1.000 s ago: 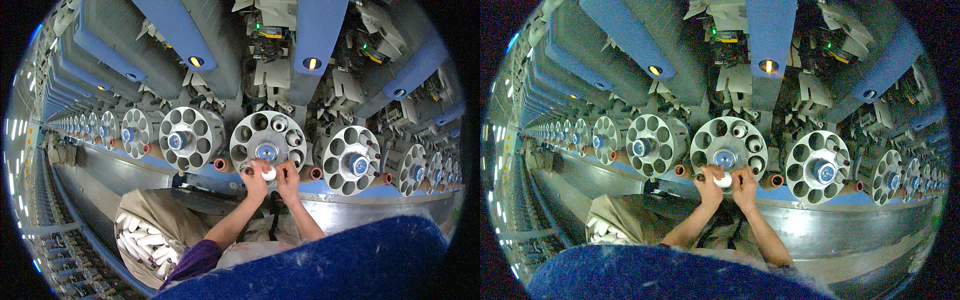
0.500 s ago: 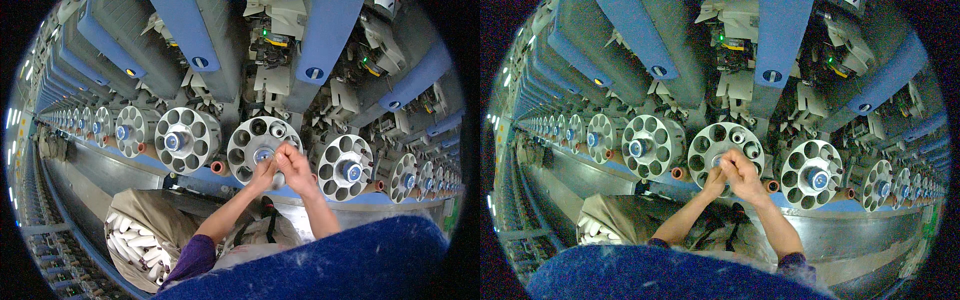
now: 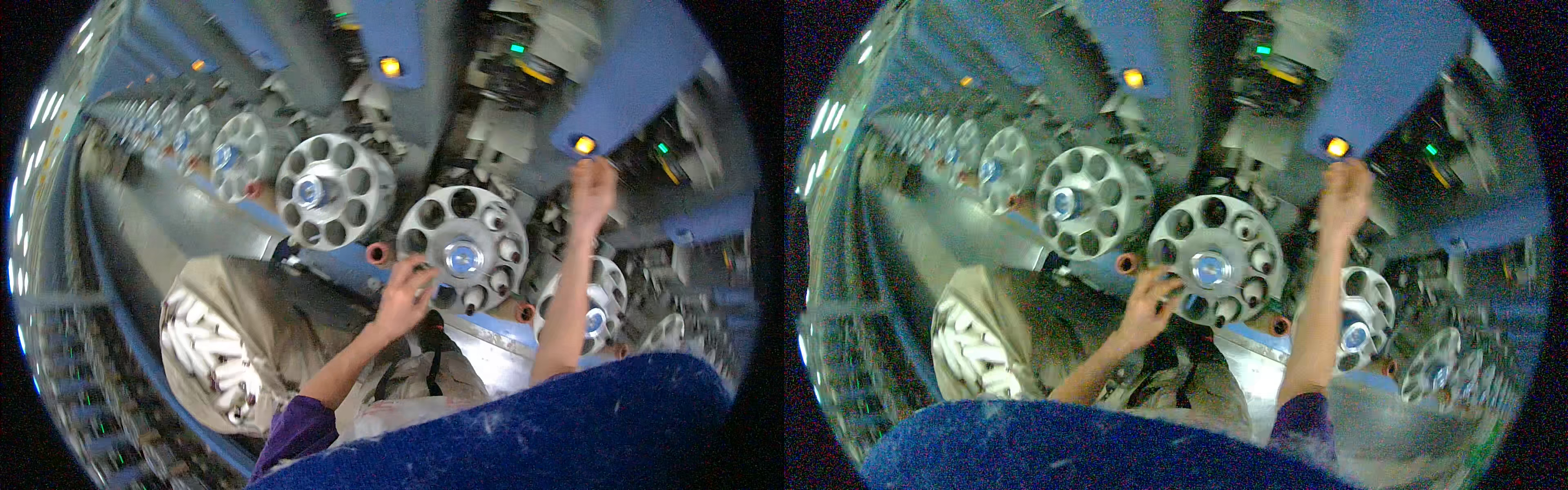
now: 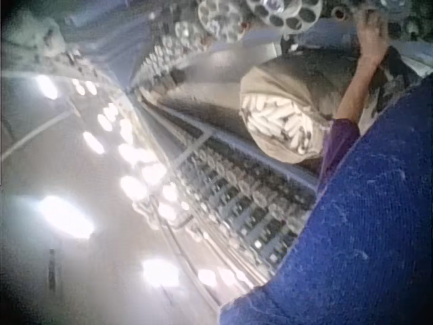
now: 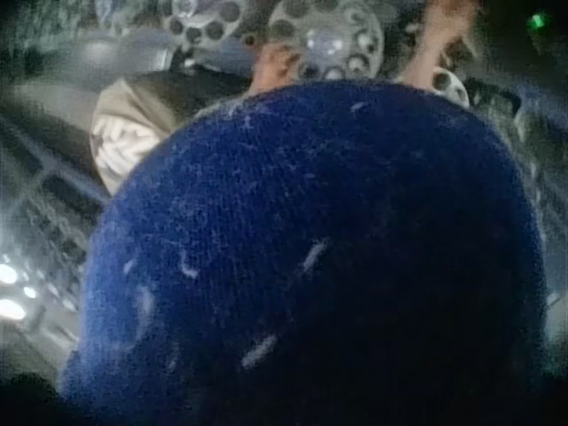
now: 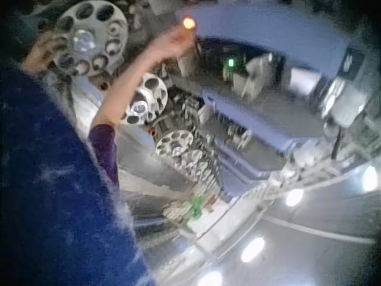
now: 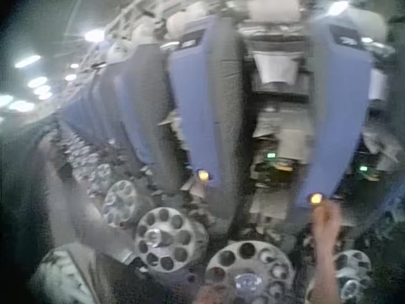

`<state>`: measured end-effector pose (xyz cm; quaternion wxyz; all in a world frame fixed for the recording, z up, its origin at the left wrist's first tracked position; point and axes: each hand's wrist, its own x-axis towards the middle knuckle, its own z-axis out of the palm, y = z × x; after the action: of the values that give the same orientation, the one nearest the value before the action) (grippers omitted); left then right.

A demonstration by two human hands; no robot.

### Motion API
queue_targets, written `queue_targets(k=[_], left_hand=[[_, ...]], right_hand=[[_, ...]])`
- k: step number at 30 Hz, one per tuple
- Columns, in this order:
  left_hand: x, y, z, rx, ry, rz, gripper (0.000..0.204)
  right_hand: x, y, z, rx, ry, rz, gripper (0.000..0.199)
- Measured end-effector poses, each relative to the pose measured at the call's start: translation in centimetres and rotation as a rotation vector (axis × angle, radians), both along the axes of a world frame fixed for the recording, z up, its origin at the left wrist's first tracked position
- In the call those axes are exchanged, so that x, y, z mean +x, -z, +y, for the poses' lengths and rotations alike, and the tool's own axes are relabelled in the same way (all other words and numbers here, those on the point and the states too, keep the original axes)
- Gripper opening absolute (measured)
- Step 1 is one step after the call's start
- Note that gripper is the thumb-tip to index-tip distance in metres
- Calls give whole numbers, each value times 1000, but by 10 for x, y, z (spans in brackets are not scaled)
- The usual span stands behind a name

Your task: The person repeatedly takes white thread spools from a large sack and places them into the slots of a circular machine component. The person handles the spools by hand and continues loading them into the machine throughout the clip.

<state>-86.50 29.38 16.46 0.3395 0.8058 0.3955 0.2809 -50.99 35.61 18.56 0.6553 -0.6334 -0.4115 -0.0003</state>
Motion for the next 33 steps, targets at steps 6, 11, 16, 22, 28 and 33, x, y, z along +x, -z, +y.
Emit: queue_targets(k=[6,11,16,22,28,33], left_hand=[[-29,-4,-82,-170,-34,-81,25],[-67,-44,-116,-223,-244,-295,16],[-223,-75,-135,-7,-600,-243,14],[-427,-62,-135,92,-728,543,31],[-441,14,-85,136,-83,996,46],[-454,11,-99,487,19,1036,25]], right_hand=[[124,53,15,191,-222,588,35],[133,62,27,-337,141,-37,34],[35,13,7,-304,102,-177,32],[-242,-64,-28,-344,-501,-41,31],[-614,-63,-39,-655,-1606,40,32],[-752,-13,-27,-316,-1254,-1021,40]])
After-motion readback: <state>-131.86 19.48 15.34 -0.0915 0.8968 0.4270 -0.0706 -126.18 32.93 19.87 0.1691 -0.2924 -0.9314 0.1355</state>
